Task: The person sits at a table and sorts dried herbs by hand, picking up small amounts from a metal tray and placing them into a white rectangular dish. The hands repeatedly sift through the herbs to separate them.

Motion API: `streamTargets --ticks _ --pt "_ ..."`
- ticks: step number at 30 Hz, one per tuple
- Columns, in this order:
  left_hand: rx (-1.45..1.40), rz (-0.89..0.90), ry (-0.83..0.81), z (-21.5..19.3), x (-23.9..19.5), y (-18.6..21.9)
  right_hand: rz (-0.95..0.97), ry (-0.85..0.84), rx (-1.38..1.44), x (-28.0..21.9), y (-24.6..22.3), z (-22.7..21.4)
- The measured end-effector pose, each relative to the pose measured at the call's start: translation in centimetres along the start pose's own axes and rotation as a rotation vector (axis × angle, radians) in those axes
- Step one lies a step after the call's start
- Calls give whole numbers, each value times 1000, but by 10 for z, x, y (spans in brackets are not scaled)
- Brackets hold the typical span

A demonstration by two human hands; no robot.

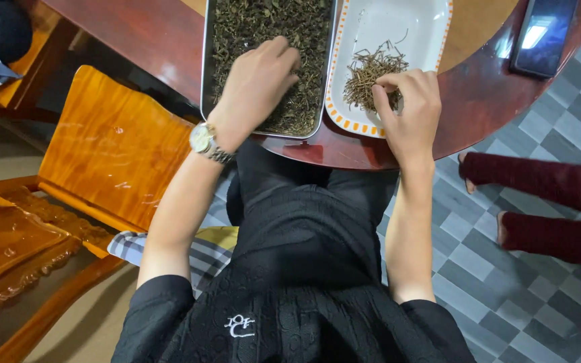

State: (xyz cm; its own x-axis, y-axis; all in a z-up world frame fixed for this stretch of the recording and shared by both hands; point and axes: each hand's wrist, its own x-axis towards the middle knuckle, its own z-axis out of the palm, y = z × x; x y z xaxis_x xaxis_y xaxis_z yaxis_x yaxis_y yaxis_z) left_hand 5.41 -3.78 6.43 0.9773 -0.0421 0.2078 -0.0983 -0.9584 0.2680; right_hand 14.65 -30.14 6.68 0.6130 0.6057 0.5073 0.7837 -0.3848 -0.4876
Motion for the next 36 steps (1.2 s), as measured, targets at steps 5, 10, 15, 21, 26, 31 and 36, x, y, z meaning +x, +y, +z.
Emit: streamTargets --ticks 5,10,15,21,26,31,36 --pt "81 31 -117 29 11 1 22 -4 4 -1 0 2" --pt "107 57 -182 38 10 -2 52 -17 1 -4 1 2" --pt "-118 -22 -149 10 8 -6 19 -1 13 -4 3 2" --pt "-232 58 -8 -21 1 1 -16 1 -9 -5 7 3" --pt "-103 146 28 1 4 3 -6 -2 9 -3 4 4" --pt "-21 207 -12 26 8 3 8 -6 9 -3 3 5" --pt "51 208 8 36 9 4 39 -16 8 -2 0 2"
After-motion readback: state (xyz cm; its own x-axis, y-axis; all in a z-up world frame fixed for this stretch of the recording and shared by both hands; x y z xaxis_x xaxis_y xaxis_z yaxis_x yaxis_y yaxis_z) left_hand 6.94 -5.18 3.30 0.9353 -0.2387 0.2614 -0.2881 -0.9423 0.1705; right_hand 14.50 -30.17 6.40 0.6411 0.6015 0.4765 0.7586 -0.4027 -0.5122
